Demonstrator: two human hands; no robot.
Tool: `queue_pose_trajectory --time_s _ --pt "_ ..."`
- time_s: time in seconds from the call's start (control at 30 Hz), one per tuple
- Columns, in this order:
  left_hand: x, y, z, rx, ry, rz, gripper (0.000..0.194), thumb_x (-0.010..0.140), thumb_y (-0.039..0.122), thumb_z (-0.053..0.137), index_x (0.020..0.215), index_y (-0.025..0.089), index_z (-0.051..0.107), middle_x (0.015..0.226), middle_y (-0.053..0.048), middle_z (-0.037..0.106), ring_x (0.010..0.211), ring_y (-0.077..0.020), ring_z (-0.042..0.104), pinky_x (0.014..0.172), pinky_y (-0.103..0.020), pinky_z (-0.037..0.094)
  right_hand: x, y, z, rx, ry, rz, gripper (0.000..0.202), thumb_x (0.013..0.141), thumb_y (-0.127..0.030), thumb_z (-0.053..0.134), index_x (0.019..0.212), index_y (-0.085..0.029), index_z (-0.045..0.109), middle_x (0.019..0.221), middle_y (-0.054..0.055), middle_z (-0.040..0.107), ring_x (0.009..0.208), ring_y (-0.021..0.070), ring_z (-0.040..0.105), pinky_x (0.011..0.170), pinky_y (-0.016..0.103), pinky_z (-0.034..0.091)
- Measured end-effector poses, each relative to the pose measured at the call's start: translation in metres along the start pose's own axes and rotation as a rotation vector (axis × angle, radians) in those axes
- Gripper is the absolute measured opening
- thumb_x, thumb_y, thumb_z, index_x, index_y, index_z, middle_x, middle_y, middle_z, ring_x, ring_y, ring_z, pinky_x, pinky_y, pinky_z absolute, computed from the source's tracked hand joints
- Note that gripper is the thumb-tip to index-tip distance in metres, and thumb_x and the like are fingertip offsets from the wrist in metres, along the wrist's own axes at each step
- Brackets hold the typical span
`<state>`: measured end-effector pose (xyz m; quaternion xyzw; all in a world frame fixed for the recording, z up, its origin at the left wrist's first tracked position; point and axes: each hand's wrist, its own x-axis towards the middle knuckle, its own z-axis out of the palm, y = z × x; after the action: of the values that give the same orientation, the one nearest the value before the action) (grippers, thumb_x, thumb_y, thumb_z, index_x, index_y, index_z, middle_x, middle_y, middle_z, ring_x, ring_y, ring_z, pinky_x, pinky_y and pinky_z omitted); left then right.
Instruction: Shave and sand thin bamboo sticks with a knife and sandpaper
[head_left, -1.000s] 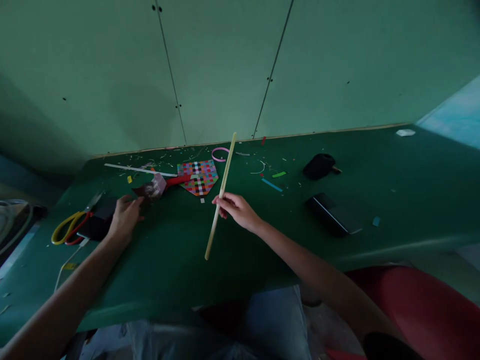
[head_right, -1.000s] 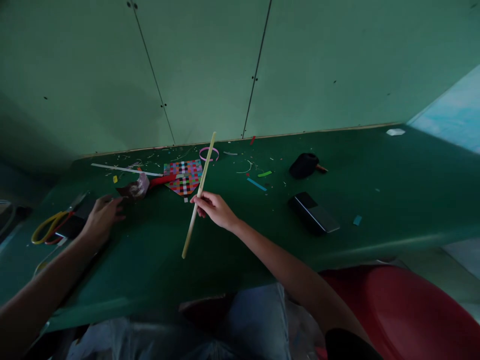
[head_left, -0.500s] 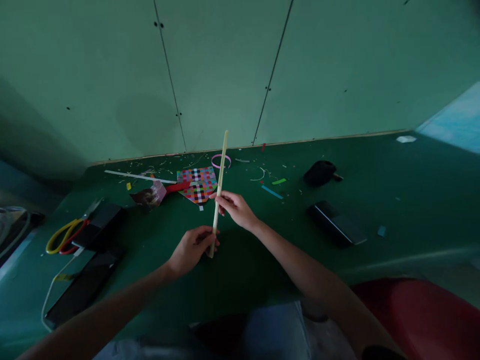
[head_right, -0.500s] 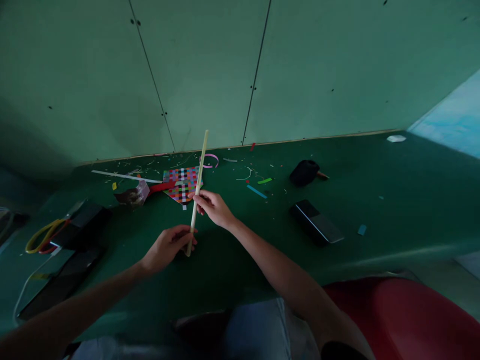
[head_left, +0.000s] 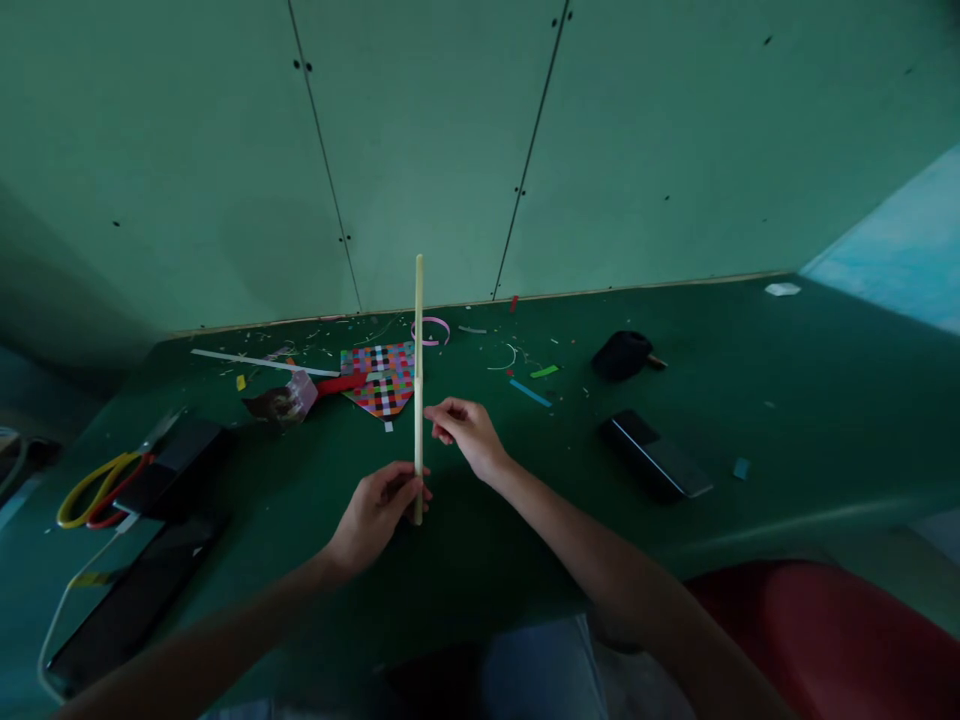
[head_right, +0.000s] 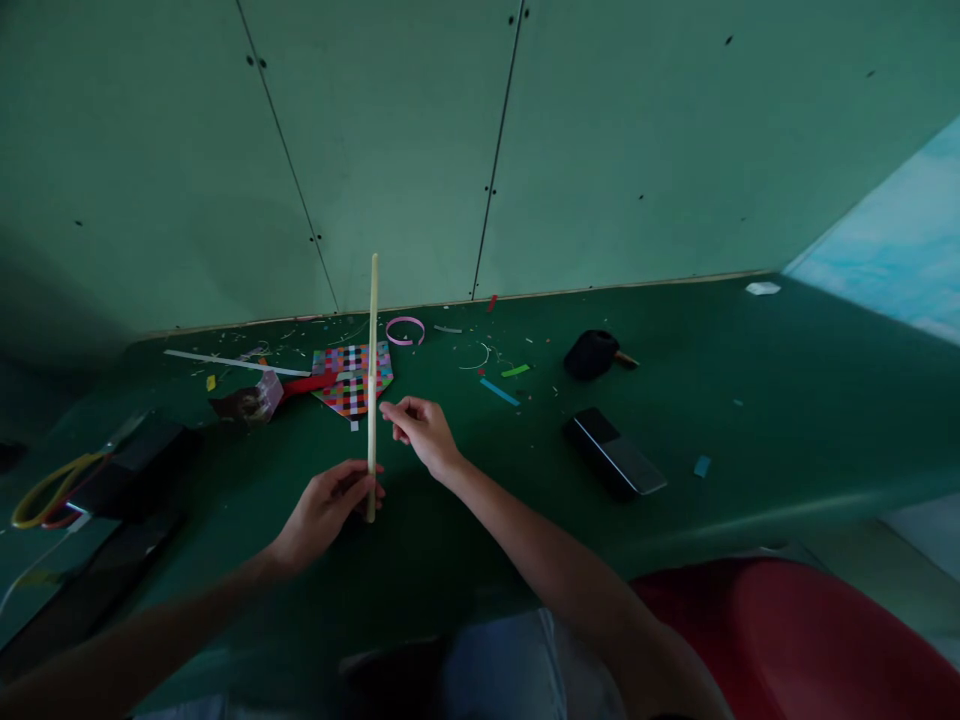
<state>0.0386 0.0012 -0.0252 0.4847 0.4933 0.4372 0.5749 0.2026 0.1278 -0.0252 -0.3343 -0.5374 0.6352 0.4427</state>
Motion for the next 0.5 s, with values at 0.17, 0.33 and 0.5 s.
queue_pose_trajectory --time_s 0.17,0.33,0.5 --pt "-0.001 0.000 -0.002 0.093 0.061 0.012 0.036 0.099 0.045 0.062 0.120 0.016 0.066 0.095 -0.007 0.071 0.080 -0.0181 0.069 0.073 -0.032 0.058 -0.007 -0.001 0.007 -0.049 -0.090 -0.085 0.047 0.101 -0.061 0.055 0.085 -0.020 0.073 0.070 0.002 0.064 0.057 0.0126 0.052 0.052 0.028 0.036" --pt "0.001 -0.007 -0.004 0.172 0.084 0.030 0.035 0.098 0.046 0.061 0.117 0.016 0.067 0.090 -0.005 0.071 0.068 -0.0144 0.065 0.064 -0.028 0.055 -0.016 -0.011 0.015 -0.126 -0.185 -0.104 0.029 0.088 -0.048 0.078 0.098 -0.021 0.076 0.086 0.004 0.069 0.068 0.0142 0.056 0.061 0.029 0.044" --pt "-0.002 -0.008 -0.005 0.198 0.023 0.023 0.036 0.099 0.047 0.059 0.116 0.016 0.067 0.089 -0.004 0.070 0.066 -0.0137 0.064 0.061 -0.027 0.055 -0.014 -0.009 0.013 -0.046 -0.137 -0.033 0.026 0.084 -0.045 0.082 0.086 -0.020 0.075 0.071 0.000 0.063 0.059 0.0126 0.051 0.053 0.027 0.038"
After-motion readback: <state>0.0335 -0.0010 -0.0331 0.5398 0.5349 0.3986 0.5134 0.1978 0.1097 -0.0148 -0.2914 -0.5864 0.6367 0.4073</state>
